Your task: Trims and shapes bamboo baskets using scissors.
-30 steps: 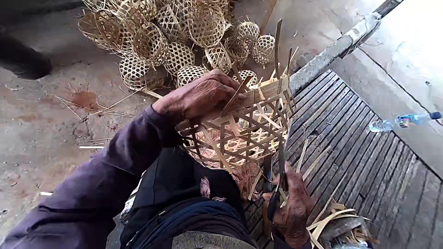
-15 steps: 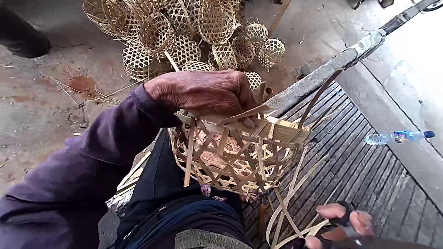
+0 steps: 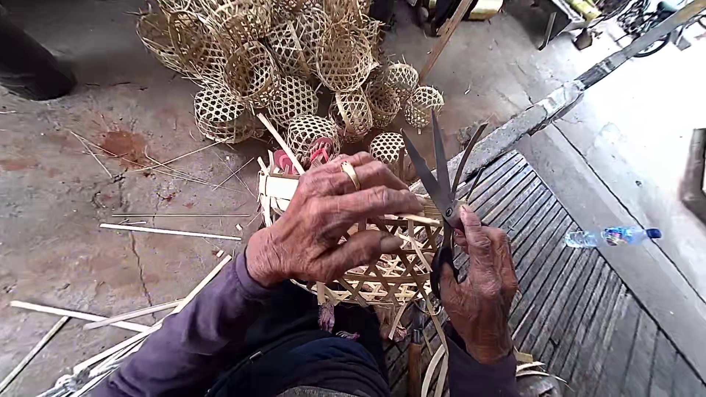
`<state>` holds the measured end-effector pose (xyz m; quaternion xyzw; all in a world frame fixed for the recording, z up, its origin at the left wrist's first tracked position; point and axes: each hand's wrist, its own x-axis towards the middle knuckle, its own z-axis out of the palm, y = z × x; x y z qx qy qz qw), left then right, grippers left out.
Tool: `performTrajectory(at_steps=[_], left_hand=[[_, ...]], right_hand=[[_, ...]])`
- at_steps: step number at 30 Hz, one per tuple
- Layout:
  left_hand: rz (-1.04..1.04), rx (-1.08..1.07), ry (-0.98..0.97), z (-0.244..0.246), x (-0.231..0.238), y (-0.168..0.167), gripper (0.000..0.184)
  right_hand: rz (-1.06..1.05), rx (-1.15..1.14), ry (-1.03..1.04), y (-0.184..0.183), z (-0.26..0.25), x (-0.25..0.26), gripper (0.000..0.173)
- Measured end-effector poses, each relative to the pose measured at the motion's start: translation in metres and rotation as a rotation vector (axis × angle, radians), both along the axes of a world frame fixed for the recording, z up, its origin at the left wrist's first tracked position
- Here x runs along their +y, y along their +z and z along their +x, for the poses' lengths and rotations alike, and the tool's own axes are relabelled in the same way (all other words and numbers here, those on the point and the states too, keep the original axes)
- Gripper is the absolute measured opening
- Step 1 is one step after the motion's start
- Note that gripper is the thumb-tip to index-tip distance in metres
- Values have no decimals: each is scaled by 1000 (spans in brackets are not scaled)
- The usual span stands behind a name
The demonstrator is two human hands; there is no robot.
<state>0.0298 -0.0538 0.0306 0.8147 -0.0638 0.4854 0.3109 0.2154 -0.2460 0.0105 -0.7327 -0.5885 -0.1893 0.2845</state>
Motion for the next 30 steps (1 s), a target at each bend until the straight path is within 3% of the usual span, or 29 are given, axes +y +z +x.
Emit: performTrajectory(at_steps=[5,9,16,19,23,26,30], left_hand=[[-213,-244,-101,12,10,-19,23],[-394,-326,-119,10,9,-22,25],[-375,-289,-3,27,1,-14,28],[-242,-149,67,27,3,-8,44],[45,-235,136,30,1,-9,21],[183,-276,173,29,-1,-15,20],[193,-312,248,27,-1,-21,23]], right_hand=[[-56,132,115,18,17,-16,63],[-257,-143,163,50,36,-35,55],[-399,-363,240,77,32,-12,52],[-388,-375,275,77,27,-2,49],[-359,-405,296,77,21,11,47],[-375,-412,317,80,18,17,49],[-369,-401,348,78,19,20,48]])
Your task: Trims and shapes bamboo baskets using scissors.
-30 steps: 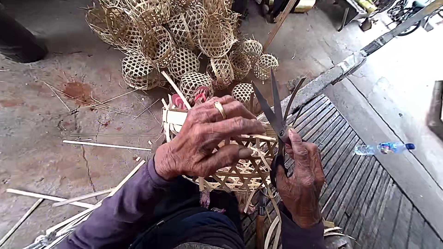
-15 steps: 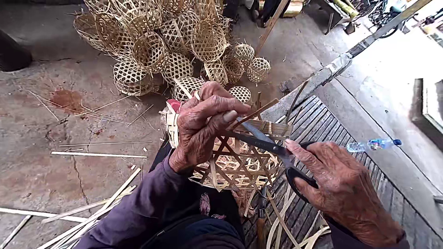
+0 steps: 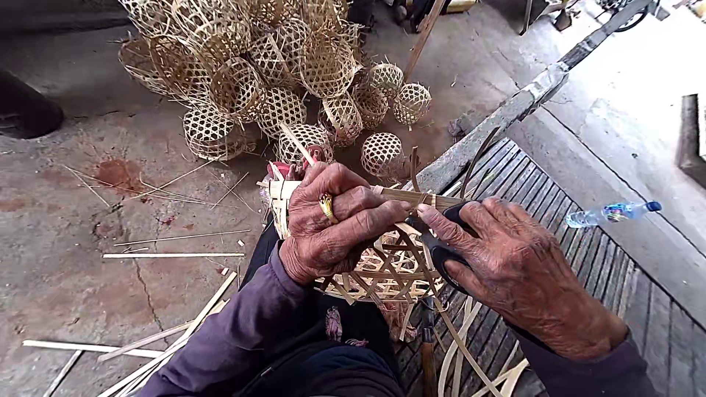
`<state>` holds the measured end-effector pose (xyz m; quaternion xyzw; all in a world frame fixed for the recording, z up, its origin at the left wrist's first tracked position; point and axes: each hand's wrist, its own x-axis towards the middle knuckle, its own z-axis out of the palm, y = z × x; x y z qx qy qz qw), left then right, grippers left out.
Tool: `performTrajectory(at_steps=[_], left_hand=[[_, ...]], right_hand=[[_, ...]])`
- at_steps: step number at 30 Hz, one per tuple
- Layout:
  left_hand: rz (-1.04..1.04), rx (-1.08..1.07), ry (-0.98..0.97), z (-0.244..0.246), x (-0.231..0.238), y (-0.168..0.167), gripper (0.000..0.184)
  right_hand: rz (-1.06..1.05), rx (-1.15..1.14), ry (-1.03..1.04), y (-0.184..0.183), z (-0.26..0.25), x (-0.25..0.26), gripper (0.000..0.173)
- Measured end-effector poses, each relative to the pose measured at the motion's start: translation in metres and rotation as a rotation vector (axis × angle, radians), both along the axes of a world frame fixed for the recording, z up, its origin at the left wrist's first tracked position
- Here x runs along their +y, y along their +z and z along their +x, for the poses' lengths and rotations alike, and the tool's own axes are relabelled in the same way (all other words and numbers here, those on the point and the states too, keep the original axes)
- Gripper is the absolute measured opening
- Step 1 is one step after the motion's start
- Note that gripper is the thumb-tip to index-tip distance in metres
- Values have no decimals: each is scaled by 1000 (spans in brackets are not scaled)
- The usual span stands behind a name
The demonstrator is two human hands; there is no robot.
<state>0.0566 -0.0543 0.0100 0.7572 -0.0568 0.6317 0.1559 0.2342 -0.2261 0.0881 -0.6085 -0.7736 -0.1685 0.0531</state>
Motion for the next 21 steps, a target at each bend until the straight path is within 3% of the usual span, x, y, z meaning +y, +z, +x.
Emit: performTrajectory(at_steps=[3,6,8,10,12,14,18,21], left_hand=[[-86,-30,-22,-1,1,-4,22],[-311,-186,-105,0,1,-5,22],[-516,-321,-234,-1,-2,-1,23],[-707,-303,-341,-8,-3,3,35],[-831,-103,-337,-18,-2,3,43],[-875,216,-288,-33,2,6,37],[-582,932,-136,-43,25,42,31],[-437,1218,-284,-41,35,56,30]], right_hand=[[26,3,35,-6,1,-1,44],[43,86,47,-16,4,-4,42],[24,250,30,-26,5,-8,46],[14,480,2,-42,6,-16,54],[37,662,-29,-54,5,-24,65],[58,767,-34,-65,3,-31,70],[111,878,-29,-76,-5,-35,71],[124,908,-14,-82,-11,-32,70]])
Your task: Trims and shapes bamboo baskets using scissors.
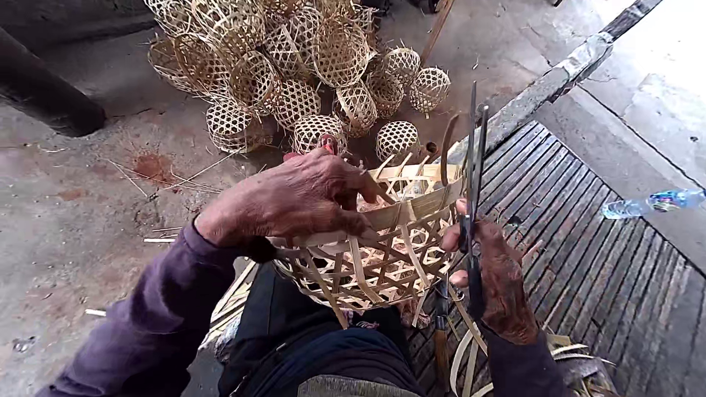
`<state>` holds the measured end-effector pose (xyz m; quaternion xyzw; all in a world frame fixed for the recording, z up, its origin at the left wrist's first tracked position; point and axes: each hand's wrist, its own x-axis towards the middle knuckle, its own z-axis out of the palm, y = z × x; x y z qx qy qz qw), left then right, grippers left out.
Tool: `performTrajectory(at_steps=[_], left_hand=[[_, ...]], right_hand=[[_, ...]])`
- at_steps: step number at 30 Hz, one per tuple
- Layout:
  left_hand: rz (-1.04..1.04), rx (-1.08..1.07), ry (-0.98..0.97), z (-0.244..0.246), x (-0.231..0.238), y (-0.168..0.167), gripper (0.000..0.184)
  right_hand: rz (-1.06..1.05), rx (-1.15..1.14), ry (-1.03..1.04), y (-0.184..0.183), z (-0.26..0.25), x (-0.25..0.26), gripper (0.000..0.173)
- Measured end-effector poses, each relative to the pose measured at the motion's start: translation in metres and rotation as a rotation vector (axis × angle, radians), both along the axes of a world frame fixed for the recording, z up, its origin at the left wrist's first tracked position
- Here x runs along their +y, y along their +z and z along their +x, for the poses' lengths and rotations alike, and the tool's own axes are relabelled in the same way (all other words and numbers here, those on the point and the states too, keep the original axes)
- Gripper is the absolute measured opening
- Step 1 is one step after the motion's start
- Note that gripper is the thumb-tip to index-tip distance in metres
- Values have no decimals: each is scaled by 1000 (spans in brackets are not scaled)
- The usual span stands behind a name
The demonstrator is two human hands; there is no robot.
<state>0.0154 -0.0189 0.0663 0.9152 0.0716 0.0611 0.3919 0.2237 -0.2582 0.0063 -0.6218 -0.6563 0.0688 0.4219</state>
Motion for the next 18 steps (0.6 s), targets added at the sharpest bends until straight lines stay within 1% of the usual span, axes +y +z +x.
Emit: performTrajectory(at_steps=[1,2,3,4,5,6,8,10,12,14,15,16,18], left_hand=[[-61,29,-77,2,1,0,23],[-166,38,-158,6,0,-2,16],[-319,42,-224,9,-2,-6,10],[-488,64,-238,10,-7,-10,5],[-601,73,-217,9,-12,-13,6],[-644,72,-180,7,-15,-12,8],[-668,2,-83,1,-17,-5,13],[-717,-175,30,1,-14,-4,17],[-726,-405,180,11,-16,-5,20],[-737,-575,366,27,-26,-9,18],[-740,-609,426,32,-32,-15,15],[-728,-598,447,32,-40,-23,16],[-675,-601,454,34,-52,-44,37]], right_hand=[[-3,1,0,-1,-1,2,71],[-7,10,-7,-2,-2,3,72],[-11,22,-13,-2,-3,3,72],[-8,54,-24,-3,-3,0,72],[20,103,-37,-5,-2,-3,71],[58,150,-53,-6,-1,-6,67],[130,218,-104,-11,0,-18,62],[124,216,-171,-23,-4,-33,65],[77,123,-261,-41,-13,-44,73],[4,14,-334,-58,-28,-52,69],[-27,-16,-367,-65,-36,-54,64],[-53,-25,-394,-70,-42,-57,63],[-95,-20,-414,-75,-48,-61,63]])
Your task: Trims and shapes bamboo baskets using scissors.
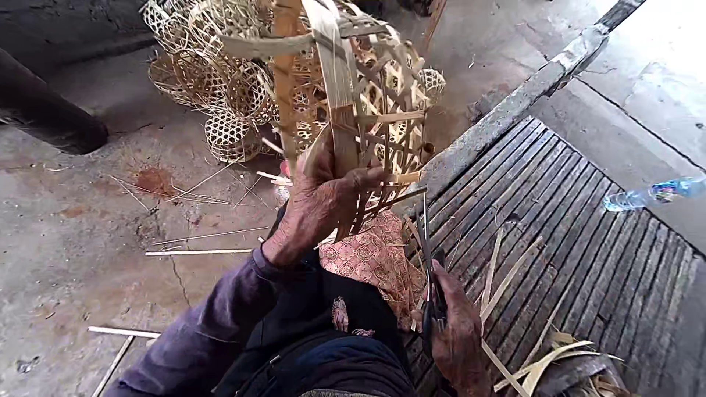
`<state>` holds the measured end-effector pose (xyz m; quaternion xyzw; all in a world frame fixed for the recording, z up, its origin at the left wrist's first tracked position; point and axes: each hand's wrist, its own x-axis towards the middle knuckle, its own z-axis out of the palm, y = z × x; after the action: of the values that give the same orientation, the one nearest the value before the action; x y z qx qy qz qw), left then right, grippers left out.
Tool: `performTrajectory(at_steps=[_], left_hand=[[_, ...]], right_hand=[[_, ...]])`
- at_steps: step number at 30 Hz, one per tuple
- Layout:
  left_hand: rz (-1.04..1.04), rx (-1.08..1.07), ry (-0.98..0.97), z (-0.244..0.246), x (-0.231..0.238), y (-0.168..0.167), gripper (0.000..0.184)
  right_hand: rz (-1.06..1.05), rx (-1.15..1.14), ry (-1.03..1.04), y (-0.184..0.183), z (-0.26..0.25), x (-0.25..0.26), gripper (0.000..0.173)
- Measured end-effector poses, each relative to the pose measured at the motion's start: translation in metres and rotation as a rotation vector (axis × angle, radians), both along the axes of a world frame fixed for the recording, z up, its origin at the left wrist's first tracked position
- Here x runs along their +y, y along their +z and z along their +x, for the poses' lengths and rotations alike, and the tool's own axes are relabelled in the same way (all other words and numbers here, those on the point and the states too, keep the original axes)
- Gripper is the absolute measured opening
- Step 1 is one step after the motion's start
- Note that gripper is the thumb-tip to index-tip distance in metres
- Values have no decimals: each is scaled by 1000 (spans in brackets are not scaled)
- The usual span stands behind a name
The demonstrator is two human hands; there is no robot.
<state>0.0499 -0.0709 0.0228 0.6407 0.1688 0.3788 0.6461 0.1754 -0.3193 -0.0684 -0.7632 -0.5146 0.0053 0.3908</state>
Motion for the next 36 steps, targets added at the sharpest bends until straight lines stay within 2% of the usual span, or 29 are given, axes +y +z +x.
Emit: performTrajectory(at_steps=[2,7,11,16,28,36], left_hand=[[33,-51,0,6,-10,-20,48],[32,-68,82,14,-34,-48,51],[13,-90,63,17,-51,-60,47],[-24,-145,36,19,-55,-66,48],[23,-125,57,19,-66,-80,43],[24,-145,31,18,-64,-77,42]], right_hand=[[-21,-4,-12,1,-2,-2,65],[-32,63,23,4,-4,7,69],[22,286,108,-1,-6,9,66],[45,592,253,-10,-3,4,79],[18,618,210,-15,-9,4,92],[109,538,156,-18,-6,-3,78]])
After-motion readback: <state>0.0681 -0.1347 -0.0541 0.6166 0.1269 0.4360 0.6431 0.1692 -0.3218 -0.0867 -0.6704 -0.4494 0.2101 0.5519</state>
